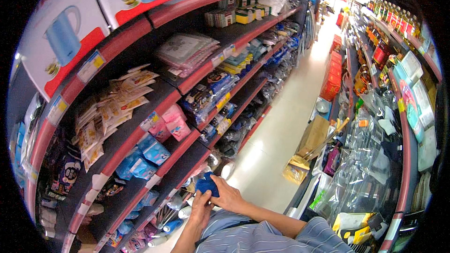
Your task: The person wipes the surfaces of store shelves with a blue cloth, moving along the aisle and cleaning multiple shelf levels. They occasionally pick up and reposition small items like boxes and bottles to wipe underneath or around them.
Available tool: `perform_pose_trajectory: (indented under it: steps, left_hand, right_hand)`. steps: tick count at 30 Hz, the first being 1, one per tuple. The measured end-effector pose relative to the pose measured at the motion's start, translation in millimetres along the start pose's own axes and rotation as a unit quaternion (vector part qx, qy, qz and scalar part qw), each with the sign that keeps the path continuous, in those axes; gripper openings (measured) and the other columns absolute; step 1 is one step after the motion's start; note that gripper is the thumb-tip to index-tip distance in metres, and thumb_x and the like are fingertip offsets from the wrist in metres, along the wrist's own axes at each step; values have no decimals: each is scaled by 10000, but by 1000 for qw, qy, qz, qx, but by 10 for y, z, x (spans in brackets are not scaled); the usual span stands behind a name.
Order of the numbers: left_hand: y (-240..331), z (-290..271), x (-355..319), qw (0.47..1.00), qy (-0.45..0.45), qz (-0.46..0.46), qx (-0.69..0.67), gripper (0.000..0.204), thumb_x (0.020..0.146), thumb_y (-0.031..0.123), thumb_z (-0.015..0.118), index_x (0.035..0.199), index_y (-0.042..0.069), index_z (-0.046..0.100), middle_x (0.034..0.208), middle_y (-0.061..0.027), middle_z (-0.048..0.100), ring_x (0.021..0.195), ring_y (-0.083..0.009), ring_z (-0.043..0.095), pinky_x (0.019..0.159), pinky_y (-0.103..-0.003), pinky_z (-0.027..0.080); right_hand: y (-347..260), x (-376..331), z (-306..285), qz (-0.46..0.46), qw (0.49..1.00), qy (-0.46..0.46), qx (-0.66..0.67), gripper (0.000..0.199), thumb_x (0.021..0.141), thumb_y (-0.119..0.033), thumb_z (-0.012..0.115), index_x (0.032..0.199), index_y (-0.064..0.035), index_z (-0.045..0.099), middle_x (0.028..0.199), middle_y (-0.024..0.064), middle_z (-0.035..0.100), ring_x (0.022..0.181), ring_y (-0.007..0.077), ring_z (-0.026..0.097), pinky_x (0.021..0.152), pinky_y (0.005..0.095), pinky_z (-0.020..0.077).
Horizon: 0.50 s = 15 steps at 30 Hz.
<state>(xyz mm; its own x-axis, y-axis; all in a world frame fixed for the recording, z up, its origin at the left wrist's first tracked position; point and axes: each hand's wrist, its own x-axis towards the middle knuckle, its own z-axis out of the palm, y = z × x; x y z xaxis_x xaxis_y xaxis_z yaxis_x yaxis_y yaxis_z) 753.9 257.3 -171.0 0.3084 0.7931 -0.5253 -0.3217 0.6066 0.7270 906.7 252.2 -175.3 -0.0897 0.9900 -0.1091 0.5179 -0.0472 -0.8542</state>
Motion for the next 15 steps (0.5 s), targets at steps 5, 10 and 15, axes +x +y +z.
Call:
perform_pose_trajectory:
  steps: [5,10,15]
  left_hand:
    - [-63,152,4,997,-38,-5,68,343,907,252,679,1214,142,571,1155,-7,598,1084,-149,542,969,-356,406]
    - [-120,203,61,990,-55,15,128,288,913,230,679,1154,95,597,1050,-39,630,1019,-150,574,941,-319,430]
    - [-149,415,76,994,-2,-19,107,350,941,243,659,1253,121,560,1167,-26,605,1090,-156,559,949,-335,441]
  right_hand:
    - [382,-2,-46,-10,998,31,51,758,824,-343,706,1446,-47,390,1391,227,512,1261,387,533,1031,426,453]
    - [547,-28,-199,21,991,-19,134,729,823,-319,717,1427,-38,423,1340,232,556,1200,391,581,1013,418,463]
    - [567,-137,-217,2,994,44,104,694,849,-332,679,1439,-68,425,1364,235,543,1179,399,592,979,437,488]
